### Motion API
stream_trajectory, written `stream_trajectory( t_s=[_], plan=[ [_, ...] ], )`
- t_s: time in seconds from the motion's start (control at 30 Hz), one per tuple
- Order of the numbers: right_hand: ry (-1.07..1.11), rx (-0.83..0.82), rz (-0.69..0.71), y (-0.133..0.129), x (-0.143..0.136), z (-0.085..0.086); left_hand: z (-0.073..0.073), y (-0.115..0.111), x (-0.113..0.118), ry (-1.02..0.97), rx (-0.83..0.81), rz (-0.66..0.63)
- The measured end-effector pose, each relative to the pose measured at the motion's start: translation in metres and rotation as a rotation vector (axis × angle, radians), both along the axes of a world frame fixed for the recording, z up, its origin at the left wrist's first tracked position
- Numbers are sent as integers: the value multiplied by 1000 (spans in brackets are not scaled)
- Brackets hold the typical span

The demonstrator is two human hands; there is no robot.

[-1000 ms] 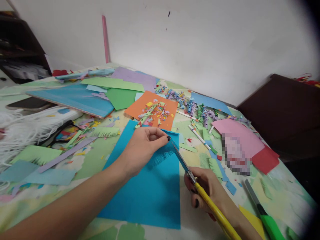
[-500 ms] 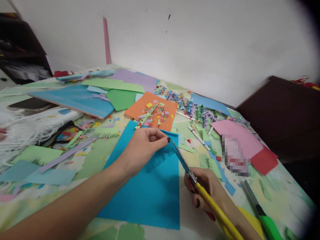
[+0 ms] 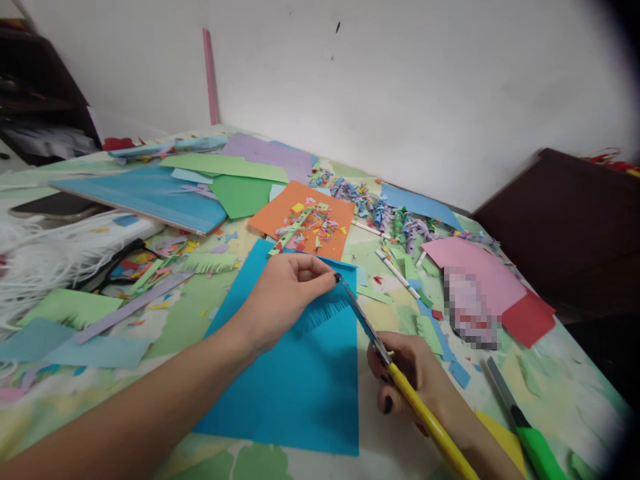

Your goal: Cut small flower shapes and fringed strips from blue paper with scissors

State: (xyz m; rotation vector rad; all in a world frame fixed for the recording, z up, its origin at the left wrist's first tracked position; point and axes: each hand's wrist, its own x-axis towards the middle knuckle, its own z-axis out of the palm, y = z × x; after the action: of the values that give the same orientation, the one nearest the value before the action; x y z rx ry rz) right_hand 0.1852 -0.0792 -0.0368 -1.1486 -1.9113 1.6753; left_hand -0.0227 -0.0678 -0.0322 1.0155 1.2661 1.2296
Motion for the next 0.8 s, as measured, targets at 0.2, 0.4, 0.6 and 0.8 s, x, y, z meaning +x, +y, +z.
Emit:
stream_trajectory(
  t_s=[0.2, 0.4, 0.6, 0.8],
  plan=[
    [-24, 30, -5, 0, -1, 0, 1, 0, 0, 25, -1, 8],
    [-27, 43, 14, -1, 1, -2, 3, 1, 0, 32, -13, 11],
    [-19, 26, 6, 0, 1, -3, 2, 1, 0, 40, -2, 5],
    [-12, -12, 2, 0, 0, -5, 2, 0, -1, 47, 4, -1]
  ],
)
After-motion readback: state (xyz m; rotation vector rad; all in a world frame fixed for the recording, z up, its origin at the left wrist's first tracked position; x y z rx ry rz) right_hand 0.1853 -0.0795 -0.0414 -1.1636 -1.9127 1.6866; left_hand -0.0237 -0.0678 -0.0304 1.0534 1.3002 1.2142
